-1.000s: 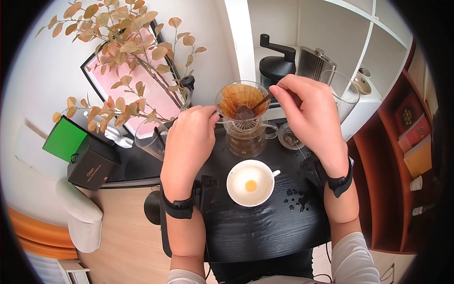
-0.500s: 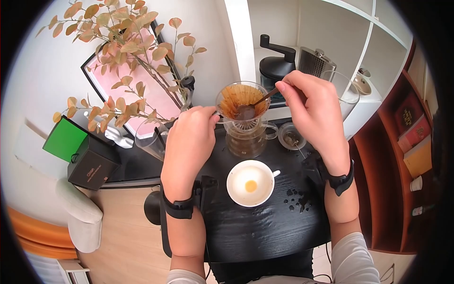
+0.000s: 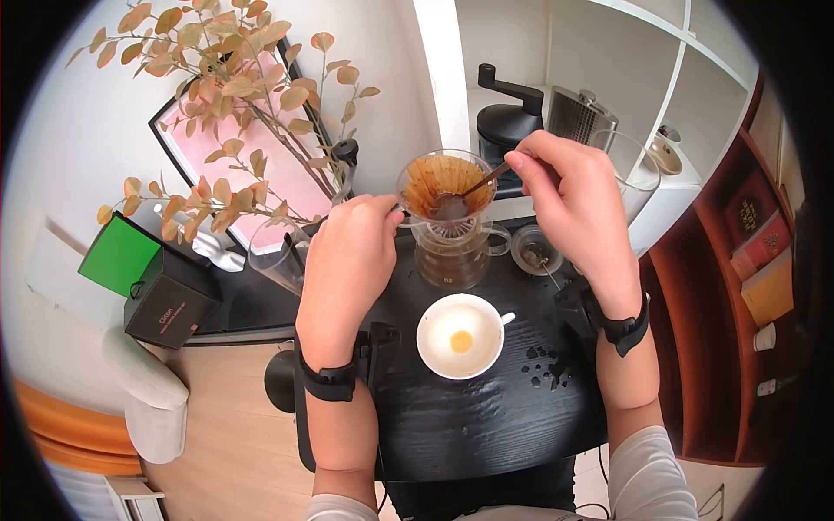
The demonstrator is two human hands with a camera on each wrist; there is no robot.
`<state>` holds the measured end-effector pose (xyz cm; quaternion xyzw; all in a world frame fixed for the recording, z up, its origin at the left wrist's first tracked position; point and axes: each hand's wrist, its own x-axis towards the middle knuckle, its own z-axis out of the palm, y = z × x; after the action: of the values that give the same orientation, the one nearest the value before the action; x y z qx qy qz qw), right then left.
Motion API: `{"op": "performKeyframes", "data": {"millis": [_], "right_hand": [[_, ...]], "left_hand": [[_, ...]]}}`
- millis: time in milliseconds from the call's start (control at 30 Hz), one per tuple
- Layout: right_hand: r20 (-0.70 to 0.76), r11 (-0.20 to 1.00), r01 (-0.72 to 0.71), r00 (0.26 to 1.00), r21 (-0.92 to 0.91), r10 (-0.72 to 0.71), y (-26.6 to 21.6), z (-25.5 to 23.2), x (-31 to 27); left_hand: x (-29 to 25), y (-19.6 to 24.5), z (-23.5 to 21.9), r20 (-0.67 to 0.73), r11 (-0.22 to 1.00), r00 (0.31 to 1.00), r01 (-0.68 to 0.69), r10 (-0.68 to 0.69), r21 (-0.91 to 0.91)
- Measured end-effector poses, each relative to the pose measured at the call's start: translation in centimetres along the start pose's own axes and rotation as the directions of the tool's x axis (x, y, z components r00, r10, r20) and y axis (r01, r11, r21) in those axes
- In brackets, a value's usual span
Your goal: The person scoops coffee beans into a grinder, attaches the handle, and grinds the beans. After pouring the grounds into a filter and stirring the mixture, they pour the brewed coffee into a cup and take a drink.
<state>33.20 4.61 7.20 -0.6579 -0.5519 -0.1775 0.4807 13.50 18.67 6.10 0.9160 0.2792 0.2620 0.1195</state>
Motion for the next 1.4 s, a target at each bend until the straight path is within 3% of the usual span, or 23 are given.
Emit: {"op": "performKeyframes", "data": {"millis": [167, 267, 367, 533, 733, 833, 967, 1033, 1267, 1333, 1400], "right_hand": [[0.000, 0.999, -0.034, 0.999, 0.041, 0.034, -0.3, -0.3, 0.1], [-0.027, 0.986, -0.105, 0.994, 0.127, 0.109, -0.7, -0.4, 0.2], [-0.061, 0.996, -0.041, 0.997, 0.077, 0.046, -0.1, -0.1, 0.1], [0.063, 0.998, 0.045, 0.997, -0.052, -0.042, 0.2, -0.4, 0.0], [-0.033, 0.991, -0.075, 0.996, 0.109, 0.079, -0.6, -0.1, 0.1], [-0.023, 0.995, 0.000, 1.000, 0.095, 0.003, -0.2, 0.5, 0.0], [0.016, 0.999, 0.005, 1.000, 0.047, -0.006, -0.4, 0.1, 0.1], [0.108, 0.999, -0.031, 0.994, 0.042, 0.026, -0.6, -0.3, 0.0], [0.045, 0.997, -0.031, 0.999, 0.077, 0.028, -0.7, -0.6, 0.1], [-0.022, 0.999, 0.004, 1.000, 0.051, -0.003, -0.6, -0.4, 0.2], [0.002, 1.000, 0.024, 1.000, 0.008, -0.024, -0.6, -0.4, 0.1]], "left_hand": [[0.0, -0.2, 0.1, 0.006, 1.000, 1.000, -0.004, 0.004, 0.001], [0.0, -0.6, 0.4, -0.072, 0.997, 0.994, -0.082, 0.082, 0.011], [0.0, -0.4, 0.3, -0.072, 0.996, 0.993, -0.087, 0.088, 0.022], [0.0, -0.4, 0.3, -0.069, 0.997, 0.994, -0.077, 0.079, 0.023], [0.0, -0.4, 0.3, -0.064, 0.997, 0.995, -0.077, 0.078, 0.010], [0.1, -0.3, 0.2, -0.061, 0.997, 0.995, -0.081, 0.082, 0.018], [0.0, -0.3, 0.2, -0.061, 0.997, 0.995, -0.073, 0.073, 0.010], [0.0, -0.4, 0.3, -0.064, 0.996, 0.994, -0.083, 0.084, 0.017], [0.1, -0.2, 0.2, -0.049, 0.997, 0.996, -0.069, 0.070, 0.022], [0.0, -0.3, 0.3, -0.063, 0.995, 0.994, -0.089, 0.091, 0.033], [0.1, -0.4, 0.3, -0.058, 0.996, 0.995, -0.084, 0.086, 0.032]]}}
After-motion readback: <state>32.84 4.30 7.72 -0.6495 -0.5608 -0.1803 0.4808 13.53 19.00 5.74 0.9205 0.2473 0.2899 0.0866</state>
